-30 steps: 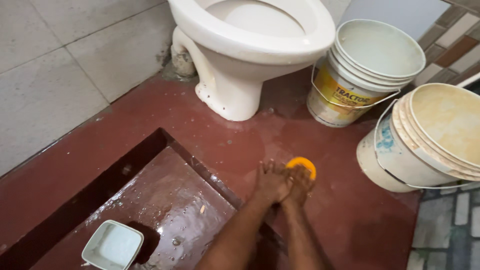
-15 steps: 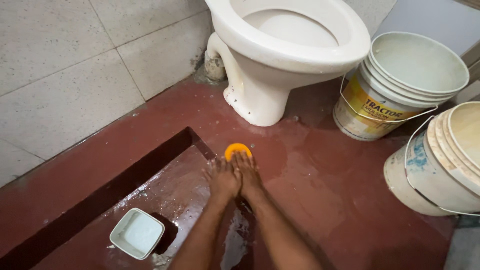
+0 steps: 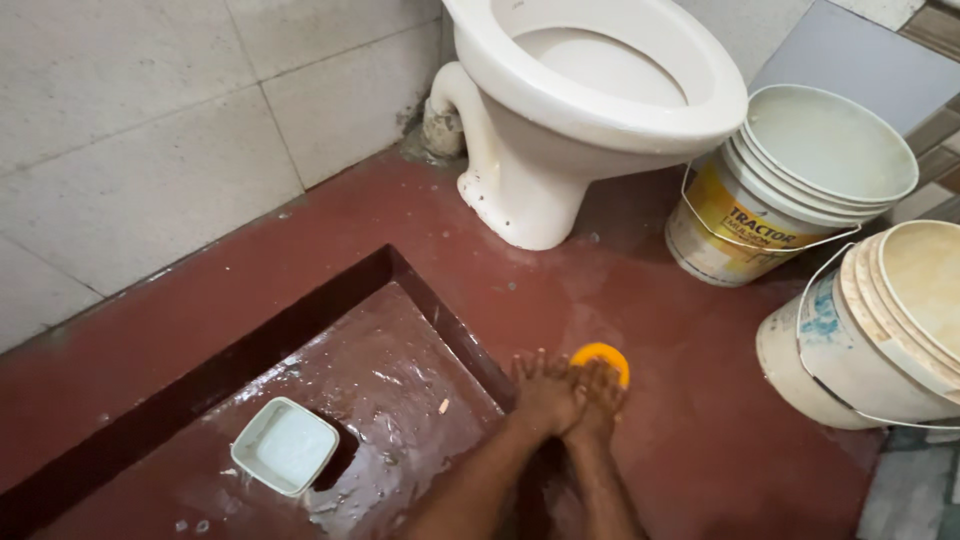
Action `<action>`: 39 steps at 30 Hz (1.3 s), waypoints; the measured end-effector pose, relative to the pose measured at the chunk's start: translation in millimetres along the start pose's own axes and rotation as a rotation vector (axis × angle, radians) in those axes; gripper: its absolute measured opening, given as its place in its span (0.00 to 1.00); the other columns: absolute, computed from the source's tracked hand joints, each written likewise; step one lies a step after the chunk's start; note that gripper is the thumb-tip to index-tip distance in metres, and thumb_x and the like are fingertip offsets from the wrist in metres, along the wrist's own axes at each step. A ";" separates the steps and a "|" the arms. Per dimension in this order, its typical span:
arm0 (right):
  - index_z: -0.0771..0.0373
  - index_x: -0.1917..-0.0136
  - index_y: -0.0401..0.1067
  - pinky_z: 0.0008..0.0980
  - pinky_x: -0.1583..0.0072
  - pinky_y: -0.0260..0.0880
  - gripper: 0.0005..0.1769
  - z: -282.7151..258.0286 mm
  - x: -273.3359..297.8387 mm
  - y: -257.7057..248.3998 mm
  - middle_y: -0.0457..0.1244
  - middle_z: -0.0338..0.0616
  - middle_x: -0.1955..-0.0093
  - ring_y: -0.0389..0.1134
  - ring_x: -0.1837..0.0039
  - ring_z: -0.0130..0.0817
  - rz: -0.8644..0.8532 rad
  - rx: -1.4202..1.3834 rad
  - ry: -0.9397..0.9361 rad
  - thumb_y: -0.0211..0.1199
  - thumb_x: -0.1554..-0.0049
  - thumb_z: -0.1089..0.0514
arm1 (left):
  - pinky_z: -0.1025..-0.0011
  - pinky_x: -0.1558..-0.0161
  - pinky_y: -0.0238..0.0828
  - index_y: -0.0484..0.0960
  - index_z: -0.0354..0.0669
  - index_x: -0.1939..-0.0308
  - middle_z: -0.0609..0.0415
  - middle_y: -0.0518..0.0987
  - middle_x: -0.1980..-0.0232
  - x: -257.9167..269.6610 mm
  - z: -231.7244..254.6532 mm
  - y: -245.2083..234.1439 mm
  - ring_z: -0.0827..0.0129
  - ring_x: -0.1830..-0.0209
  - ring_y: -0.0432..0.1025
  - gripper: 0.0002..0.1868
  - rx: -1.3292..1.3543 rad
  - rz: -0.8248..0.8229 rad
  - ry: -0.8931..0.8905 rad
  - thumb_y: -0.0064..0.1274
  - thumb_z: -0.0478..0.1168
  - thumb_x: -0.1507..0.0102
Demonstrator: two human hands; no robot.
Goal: The person scrubs the red floor area around a toilet and a drainage trench using an orange sponge and water from a white plastic container and a purple cup.
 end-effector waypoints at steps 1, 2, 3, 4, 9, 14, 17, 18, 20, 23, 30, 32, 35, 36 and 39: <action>0.63 0.20 0.46 0.59 0.22 0.27 0.46 -12.2 -5.4 -3.5 0.40 0.57 0.17 0.34 0.16 0.59 -0.049 -0.019 -0.028 0.50 0.43 0.37 | 0.27 0.27 0.20 0.57 0.57 0.22 0.49 0.51 0.17 2.1 -13.2 -9.8 0.41 0.17 0.39 0.34 -0.013 0.013 -0.020 0.30 0.56 0.32; 0.62 0.19 0.46 0.58 0.21 0.26 0.46 -29.2 -13.7 -8.2 0.39 0.57 0.16 0.33 0.16 0.59 -0.097 -0.039 -0.055 0.50 0.42 0.37 | 0.26 0.27 0.20 0.57 0.56 0.22 0.48 0.50 0.17 3.8 -28.3 -20.2 0.41 0.17 0.39 0.34 -0.026 0.026 -0.039 0.30 0.56 0.32; 0.61 0.19 0.45 0.57 0.21 0.26 0.45 -49.7 -23.5 -13.9 0.38 0.57 0.15 0.32 0.15 0.58 -0.147 -0.055 -0.090 0.50 0.41 0.38 | 0.25 0.28 0.21 0.56 0.56 0.21 0.47 0.49 0.17 6.5 -43.7 -29.9 0.41 0.17 0.39 0.34 -0.034 0.041 -0.063 0.31 0.57 0.32; 0.60 0.18 0.44 0.57 0.20 0.25 0.44 -71.7 -32.6 -20.0 0.37 0.57 0.14 0.31 0.14 0.58 -0.197 -0.072 -0.124 0.50 0.40 0.39 | 0.25 0.28 0.21 0.54 0.58 0.20 0.47 0.49 0.17 9.9 -58.0 -39.0 0.41 0.17 0.38 0.35 -0.023 0.057 -0.091 0.30 0.57 0.31; 0.64 0.17 0.34 0.54 0.21 0.22 0.50 -159.9 -53.3 -40.6 0.32 0.57 0.14 0.25 0.14 0.57 -0.242 -0.288 -0.279 0.53 0.42 0.44 | 0.28 0.25 0.23 0.52 0.60 0.20 0.51 0.47 0.16 30.0 -123.4 -92.4 0.43 0.16 0.36 0.34 -0.074 0.035 -0.246 0.27 0.60 0.30; 0.63 0.16 0.33 0.54 0.20 0.21 0.43 -187.9 -65.8 -37.7 0.31 0.56 0.13 0.25 0.14 0.56 -0.274 -0.211 -0.301 0.47 0.37 0.53 | 0.33 0.24 0.23 0.55 0.64 0.21 0.52 0.43 0.15 45.0 -147.1 -119.8 0.45 0.15 0.32 0.33 -0.046 0.012 -0.274 0.30 0.59 0.31; 0.62 0.16 0.31 0.53 0.20 0.21 0.42 -186.3 -65.9 -34.4 0.29 0.53 0.13 0.23 0.14 0.55 -0.333 -0.214 -0.292 0.46 0.37 0.53 | 0.33 0.24 0.24 0.54 0.60 0.20 0.50 0.43 0.15 43.0 -149.8 -114.2 0.43 0.16 0.32 0.34 -0.052 0.042 -0.236 0.28 0.58 0.30; 0.61 0.16 0.31 0.54 0.20 0.21 0.42 -184.8 -67.7 -33.9 0.28 0.52 0.12 0.23 0.14 0.55 -0.337 -0.221 -0.301 0.45 0.36 0.53 | 0.32 0.25 0.24 0.53 0.58 0.19 0.50 0.43 0.15 40.0 -149.6 -112.9 0.42 0.16 0.32 0.34 -0.060 0.053 -0.220 0.27 0.57 0.30; 0.61 0.16 0.31 0.53 0.20 0.20 0.42 -184.9 -68.4 -30.5 0.26 0.51 0.12 0.21 0.14 0.55 -0.357 -0.177 -0.324 0.45 0.37 0.53 | 0.31 0.25 0.22 0.51 0.57 0.19 0.52 0.40 0.14 34.0 -150.7 -108.2 0.44 0.16 0.30 0.34 -0.055 0.004 -0.259 0.25 0.58 0.29; 0.60 0.16 0.31 0.53 0.20 0.20 0.44 -180.5 -65.1 -27.1 0.25 0.50 0.12 0.21 0.13 0.53 -0.402 -0.119 -0.329 0.46 0.37 0.51 | 0.31 0.24 0.20 0.50 0.56 0.19 0.53 0.39 0.14 35.0 -152.2 -105.7 0.46 0.15 0.29 0.35 -0.049 -0.041 -0.265 0.24 0.58 0.29; 0.60 0.15 0.27 0.55 0.20 0.22 0.43 -174.2 -74.1 -20.7 0.25 0.50 0.12 0.21 0.13 0.54 -0.451 -0.104 -0.353 0.43 0.36 0.52 | 0.34 0.24 0.21 0.46 0.57 0.18 0.53 0.38 0.14 32.4 -142.7 -117.7 0.47 0.15 0.28 0.36 -0.086 -0.077 -0.278 0.26 0.58 0.30; 0.62 0.15 0.26 0.55 0.20 0.23 0.44 -172.6 -78.8 -21.5 0.24 0.53 0.12 0.20 0.13 0.56 -0.529 -0.011 -0.403 0.43 0.36 0.51 | 0.35 0.24 0.20 0.44 0.58 0.17 0.52 0.39 0.14 27.8 -137.6 -118.2 0.47 0.15 0.30 0.36 -0.119 -0.067 -0.269 0.25 0.57 0.30; 0.63 0.16 0.26 0.55 0.20 0.24 0.45 -164.9 -87.4 -37.9 0.24 0.54 0.12 0.20 0.13 0.55 -0.582 -0.005 -0.475 0.42 0.37 0.50 | 0.35 0.23 0.18 0.42 0.52 0.17 0.50 0.39 0.14 18.1 -127.6 -115.6 0.47 0.15 0.31 0.36 -0.200 -0.085 -0.245 0.23 0.56 0.29; 0.64 0.16 0.25 0.55 0.20 0.23 0.45 -164.9 -90.6 -46.0 0.24 0.53 0.12 0.20 0.13 0.54 -0.590 -0.027 -0.499 0.42 0.37 0.51 | 0.35 0.23 0.17 0.41 0.49 0.17 0.50 0.39 0.15 15.4 -125.6 -112.9 0.47 0.16 0.31 0.37 -0.233 -0.099 -0.235 0.22 0.56 0.28; 0.64 0.15 0.27 0.52 0.18 0.26 0.47 -155.6 -98.1 -72.5 0.25 0.52 0.12 0.23 0.13 0.53 -0.621 0.128 -0.574 0.44 0.38 0.49 | 0.39 0.23 0.22 0.44 0.46 0.18 0.51 0.39 0.14 5.0 -120.2 -104.5 0.48 0.15 0.32 0.36 -0.098 -0.047 -0.257 0.23 0.55 0.28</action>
Point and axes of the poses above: each hand's wrist, its own x-axis away from the middle knuckle, its own y-axis out of the palm, z = x × y, the point moved 5 cm from there along -x, towards the middle knuckle
